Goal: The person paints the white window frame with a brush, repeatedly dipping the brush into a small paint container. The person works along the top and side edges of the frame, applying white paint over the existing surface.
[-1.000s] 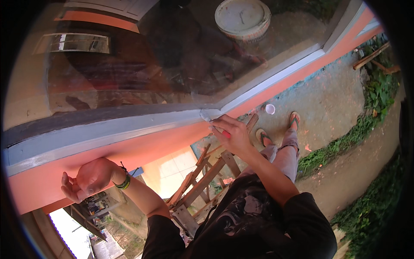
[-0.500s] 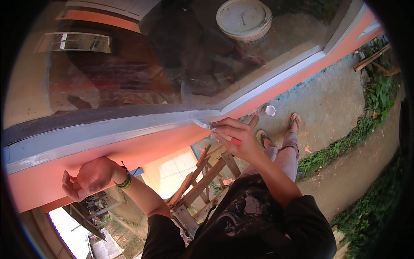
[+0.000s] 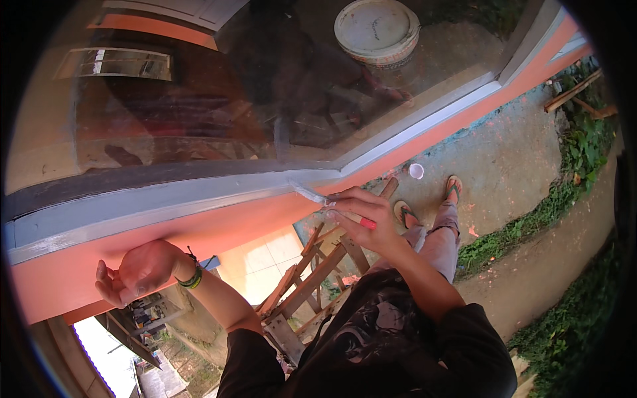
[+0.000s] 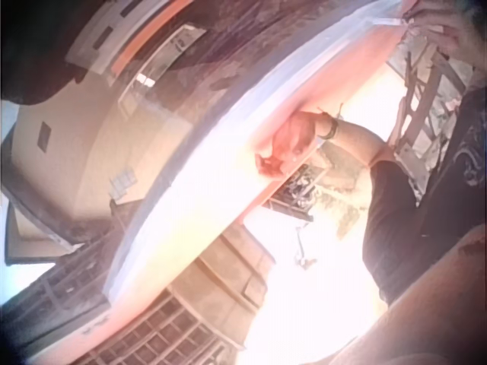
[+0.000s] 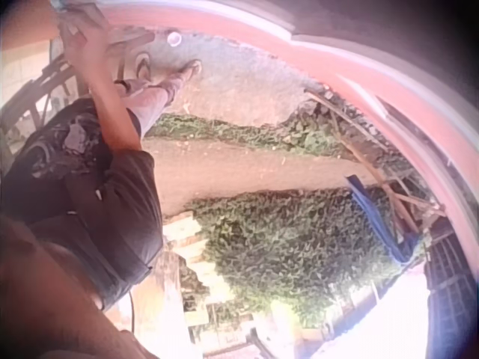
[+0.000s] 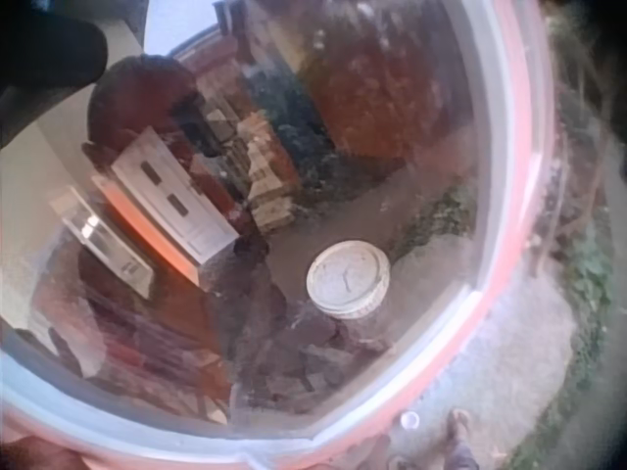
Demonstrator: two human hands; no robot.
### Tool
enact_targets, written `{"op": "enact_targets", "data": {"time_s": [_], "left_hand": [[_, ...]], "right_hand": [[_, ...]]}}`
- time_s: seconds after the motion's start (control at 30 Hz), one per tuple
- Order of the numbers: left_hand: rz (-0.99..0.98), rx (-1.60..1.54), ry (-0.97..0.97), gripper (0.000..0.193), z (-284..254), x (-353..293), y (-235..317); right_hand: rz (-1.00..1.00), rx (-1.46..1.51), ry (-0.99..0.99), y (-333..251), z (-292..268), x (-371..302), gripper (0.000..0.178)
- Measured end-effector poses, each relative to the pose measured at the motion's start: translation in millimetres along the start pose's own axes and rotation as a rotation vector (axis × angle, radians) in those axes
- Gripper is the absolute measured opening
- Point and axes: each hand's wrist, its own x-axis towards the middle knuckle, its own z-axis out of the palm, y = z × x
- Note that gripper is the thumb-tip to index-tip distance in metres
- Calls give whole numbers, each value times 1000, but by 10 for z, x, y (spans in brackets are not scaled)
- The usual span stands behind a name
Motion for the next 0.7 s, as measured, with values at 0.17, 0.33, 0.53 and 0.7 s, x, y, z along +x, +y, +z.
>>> {"op": "enact_targets", "data": {"time_s": [0.17,0.33,0.53,0.7], "left_hand": [[-23,-2,8,63,28,9,-8],[-23,19,3,62,26,8,2],[-30,-11,2,61,7,-15,-9],[-10,-36,14,58,41,20,-35]], "right_hand": [[227,-254,88,723,-229,-258,17],[185,-145,7,463,62,-100,17],[319,446,160,24,112,73,16],[692,577,364,992,-14,-317,14]]}}
